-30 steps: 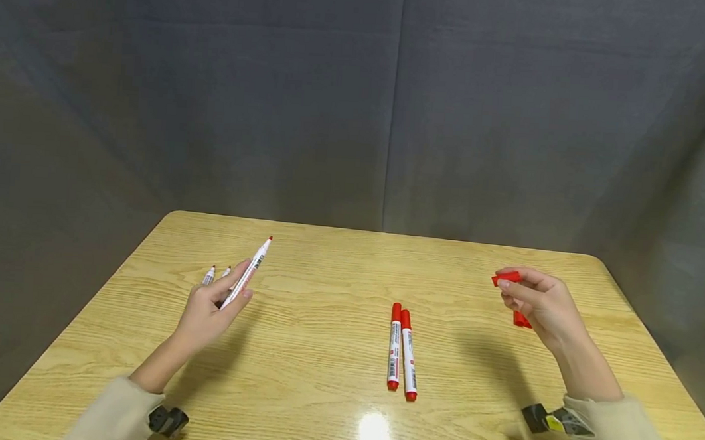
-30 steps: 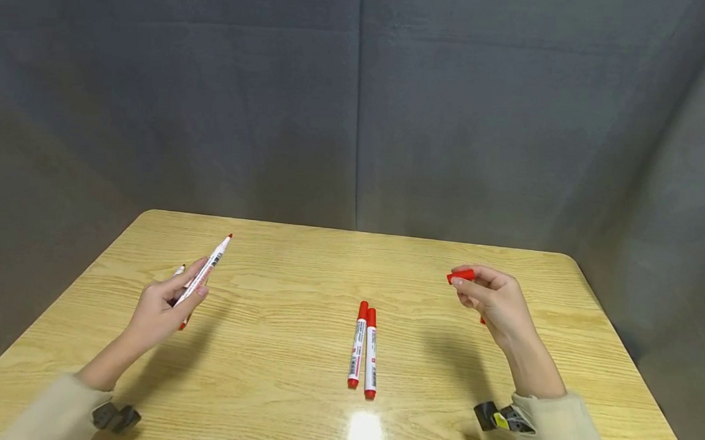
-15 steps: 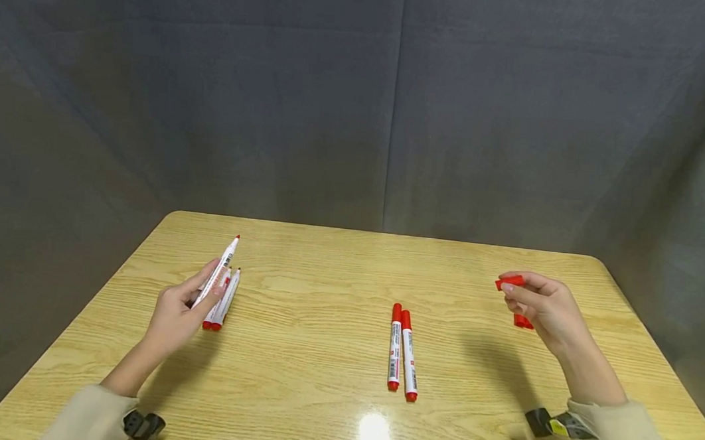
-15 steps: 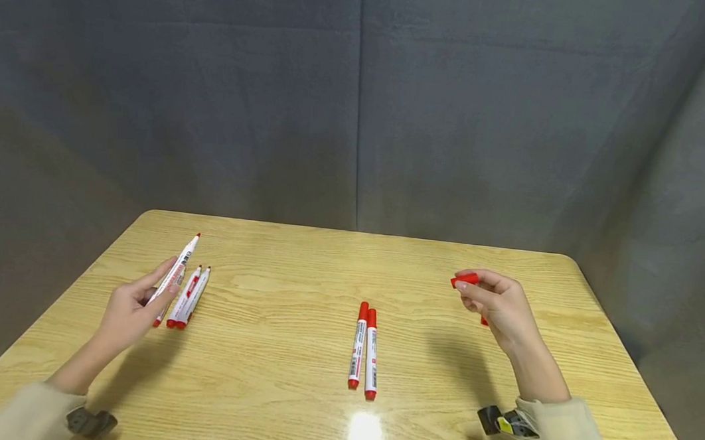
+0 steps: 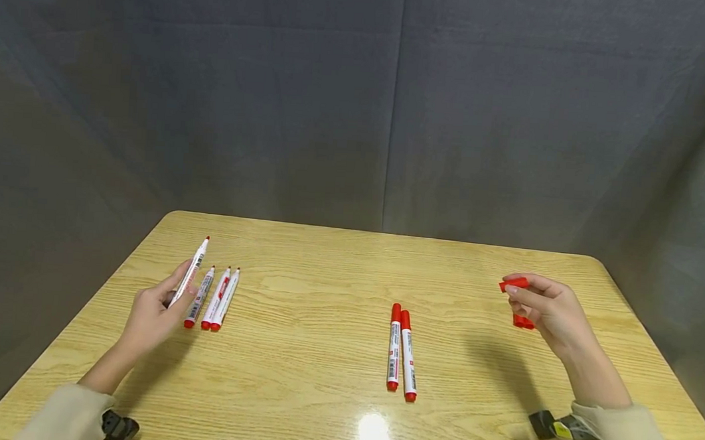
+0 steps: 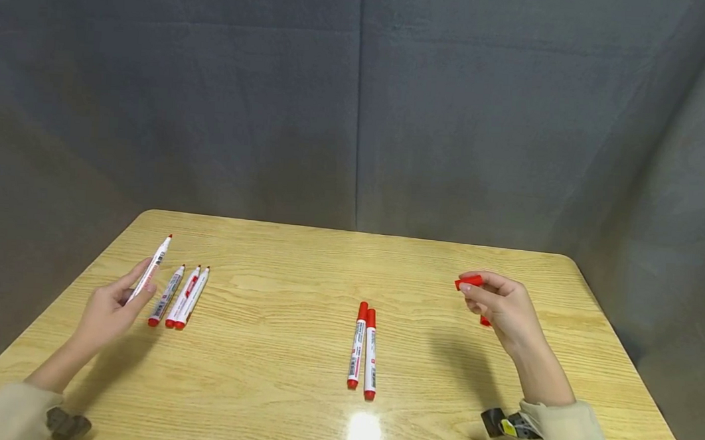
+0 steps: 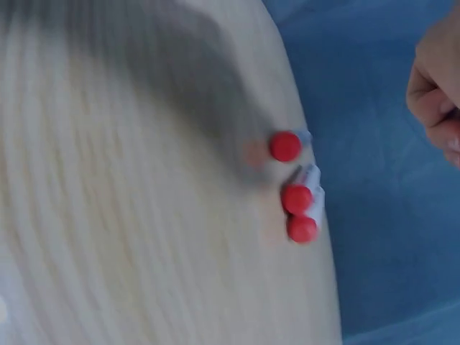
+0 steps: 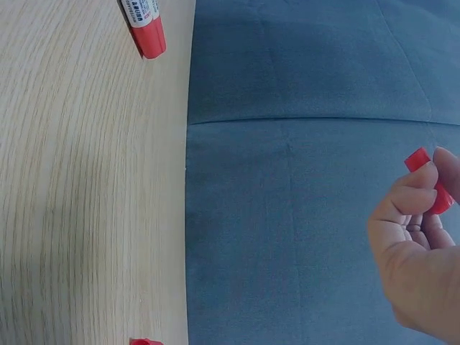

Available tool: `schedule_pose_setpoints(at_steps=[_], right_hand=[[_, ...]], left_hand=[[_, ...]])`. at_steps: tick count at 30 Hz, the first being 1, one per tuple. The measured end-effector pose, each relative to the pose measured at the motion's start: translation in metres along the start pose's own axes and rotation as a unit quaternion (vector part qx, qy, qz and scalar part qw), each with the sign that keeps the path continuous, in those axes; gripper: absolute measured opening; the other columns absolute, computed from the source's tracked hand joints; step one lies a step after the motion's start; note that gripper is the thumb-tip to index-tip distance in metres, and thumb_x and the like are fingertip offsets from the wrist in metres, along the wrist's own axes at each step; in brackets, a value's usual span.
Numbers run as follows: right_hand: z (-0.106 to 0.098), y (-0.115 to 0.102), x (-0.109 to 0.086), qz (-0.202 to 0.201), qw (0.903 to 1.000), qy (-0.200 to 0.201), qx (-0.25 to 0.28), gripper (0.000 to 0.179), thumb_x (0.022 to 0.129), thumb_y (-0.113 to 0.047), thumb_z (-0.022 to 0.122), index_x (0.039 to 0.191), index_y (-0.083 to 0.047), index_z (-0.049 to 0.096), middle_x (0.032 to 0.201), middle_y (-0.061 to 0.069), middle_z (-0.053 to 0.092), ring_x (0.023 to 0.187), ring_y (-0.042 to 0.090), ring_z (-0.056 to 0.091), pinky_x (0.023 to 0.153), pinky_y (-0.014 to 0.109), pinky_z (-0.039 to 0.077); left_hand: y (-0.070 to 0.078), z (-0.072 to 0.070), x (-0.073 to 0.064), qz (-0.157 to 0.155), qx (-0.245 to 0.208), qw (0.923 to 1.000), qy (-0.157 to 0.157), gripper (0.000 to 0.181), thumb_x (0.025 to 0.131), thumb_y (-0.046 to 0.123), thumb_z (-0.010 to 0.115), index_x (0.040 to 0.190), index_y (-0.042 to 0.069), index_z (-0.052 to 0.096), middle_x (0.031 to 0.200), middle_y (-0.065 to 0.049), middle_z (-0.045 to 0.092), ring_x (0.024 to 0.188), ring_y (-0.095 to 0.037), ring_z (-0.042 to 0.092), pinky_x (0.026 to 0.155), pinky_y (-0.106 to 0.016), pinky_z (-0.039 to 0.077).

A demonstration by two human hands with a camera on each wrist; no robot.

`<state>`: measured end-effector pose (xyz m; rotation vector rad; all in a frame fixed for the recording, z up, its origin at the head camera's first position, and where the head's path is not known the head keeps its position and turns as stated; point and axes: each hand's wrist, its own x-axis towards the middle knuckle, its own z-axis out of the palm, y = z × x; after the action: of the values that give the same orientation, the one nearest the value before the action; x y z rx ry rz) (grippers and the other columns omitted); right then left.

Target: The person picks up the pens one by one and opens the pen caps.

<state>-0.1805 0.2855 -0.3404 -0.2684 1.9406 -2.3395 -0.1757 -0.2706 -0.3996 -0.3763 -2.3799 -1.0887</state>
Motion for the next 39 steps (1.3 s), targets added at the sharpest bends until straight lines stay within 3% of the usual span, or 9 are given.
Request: schedule_pose_setpoints(at_steps=[14,23,34,39], right_hand=[[-0.005,0.000,-0.003,-0.008,0.9998,-0.004,0.016,0.022,0.088,0.006,0.052,0.089,-0.008,0.070,0.077,-0.001,0.062,0.063,0.010,0.058,0.059,0.019,0.048],[-0.008,-0.001,-0.005,-0.011,0.9998,-0.006,0.013,0.022,0.088,0.006,0.052,0.090,-0.007,0.070,0.077,0.000,0.062,0.063,0.010,0.057,0.060,0.020,0.049],[-0.012,0.000,-0.006,-0.016,0.9997,-0.008,0.014,0.024,0.088,0.007,0.051,0.089,-0.007,0.071,0.079,-0.001,0.064,0.064,0.010,0.058,0.060,0.019,0.049],[-0.014,-0.001,-0.008,-0.011,0.9998,-0.005,0.018,0.024,0.088,0.007,0.051,0.089,-0.007,0.071,0.080,-0.001,0.064,0.065,0.010,0.058,0.061,0.020,0.049]], left_hand=[[-0.033,-0.002,-0.005,-0.005,0.092,0.9957,-0.010,0.044,0.084,0.005,0.060,0.125,-0.008,0.050,0.044,0.009,0.030,0.038,0.002,0.022,0.033,-0.021,0.021],[-0.050,-0.006,-0.004,-0.036,0.168,0.9825,-0.071,0.047,0.092,0.019,0.052,0.129,-0.009,0.044,0.048,0.003,0.030,0.041,-0.008,0.025,0.037,-0.025,0.024],[-0.061,0.000,-0.003,-0.075,0.139,0.9801,-0.121,0.049,0.093,0.016,0.051,0.130,-0.013,0.039,0.047,0.004,0.033,0.040,-0.007,0.027,0.036,-0.023,0.026],[-0.068,0.001,-0.001,-0.109,0.123,0.9776,-0.132,0.051,0.094,0.019,0.048,0.132,-0.013,0.037,0.046,0.003,0.034,0.039,-0.007,0.029,0.035,-0.023,0.027]])
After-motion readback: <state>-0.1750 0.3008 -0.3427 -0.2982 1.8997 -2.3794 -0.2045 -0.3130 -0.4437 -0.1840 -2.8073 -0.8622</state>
